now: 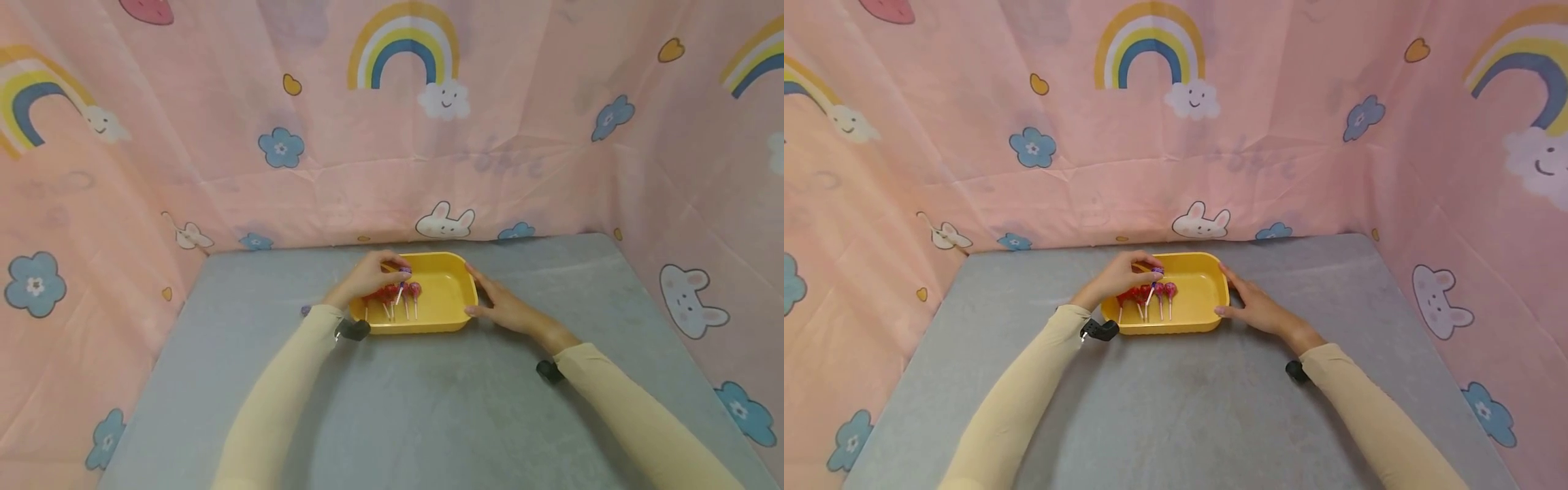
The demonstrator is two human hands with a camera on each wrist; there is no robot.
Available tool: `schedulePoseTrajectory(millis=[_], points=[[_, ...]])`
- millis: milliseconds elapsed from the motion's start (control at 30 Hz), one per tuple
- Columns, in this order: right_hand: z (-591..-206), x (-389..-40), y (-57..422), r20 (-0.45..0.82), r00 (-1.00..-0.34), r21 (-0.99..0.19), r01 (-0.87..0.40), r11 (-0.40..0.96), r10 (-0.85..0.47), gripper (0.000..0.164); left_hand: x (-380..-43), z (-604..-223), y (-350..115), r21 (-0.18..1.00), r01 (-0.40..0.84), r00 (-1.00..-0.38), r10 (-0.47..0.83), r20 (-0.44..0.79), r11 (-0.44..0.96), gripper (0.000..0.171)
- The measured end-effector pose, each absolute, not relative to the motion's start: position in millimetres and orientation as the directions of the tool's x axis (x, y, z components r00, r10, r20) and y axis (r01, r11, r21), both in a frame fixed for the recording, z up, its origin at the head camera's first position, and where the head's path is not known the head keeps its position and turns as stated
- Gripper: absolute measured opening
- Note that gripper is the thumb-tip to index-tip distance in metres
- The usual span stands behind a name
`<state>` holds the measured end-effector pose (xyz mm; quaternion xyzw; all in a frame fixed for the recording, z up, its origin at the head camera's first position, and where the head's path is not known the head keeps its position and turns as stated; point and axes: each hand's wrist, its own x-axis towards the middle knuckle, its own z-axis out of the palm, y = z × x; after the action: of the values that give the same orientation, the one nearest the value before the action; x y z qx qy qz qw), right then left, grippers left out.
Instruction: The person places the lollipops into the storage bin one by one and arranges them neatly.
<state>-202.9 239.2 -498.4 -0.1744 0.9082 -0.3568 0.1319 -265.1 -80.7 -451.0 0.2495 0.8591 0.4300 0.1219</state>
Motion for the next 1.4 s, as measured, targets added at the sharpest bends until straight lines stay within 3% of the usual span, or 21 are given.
schedulePoseTrajectory(millis=[433, 767, 1400], points=[[-498, -204, 239, -0.135, -0.907, -0.688, -0.203, 0.696, -0.398, 0.097, -265, -457, -50, 0.806, 0.303, -0.846, 0.532, -0.019, 0.509, 0.028], [-498, -203, 239, -0.141, -0.906, -0.687, -0.201, 0.698, -0.400, 0.096, -265, -467, -40, 0.866, 0.201, -0.849, 0.522, -0.080, 0.459, 0.028], [-498, -201, 239, -0.130, -0.908, -0.680, -0.210, 0.702, -0.397, 0.094, -268, -491, -34, 0.902, 0.161, -0.872, 0.486, -0.060, 0.400, 0.026]])
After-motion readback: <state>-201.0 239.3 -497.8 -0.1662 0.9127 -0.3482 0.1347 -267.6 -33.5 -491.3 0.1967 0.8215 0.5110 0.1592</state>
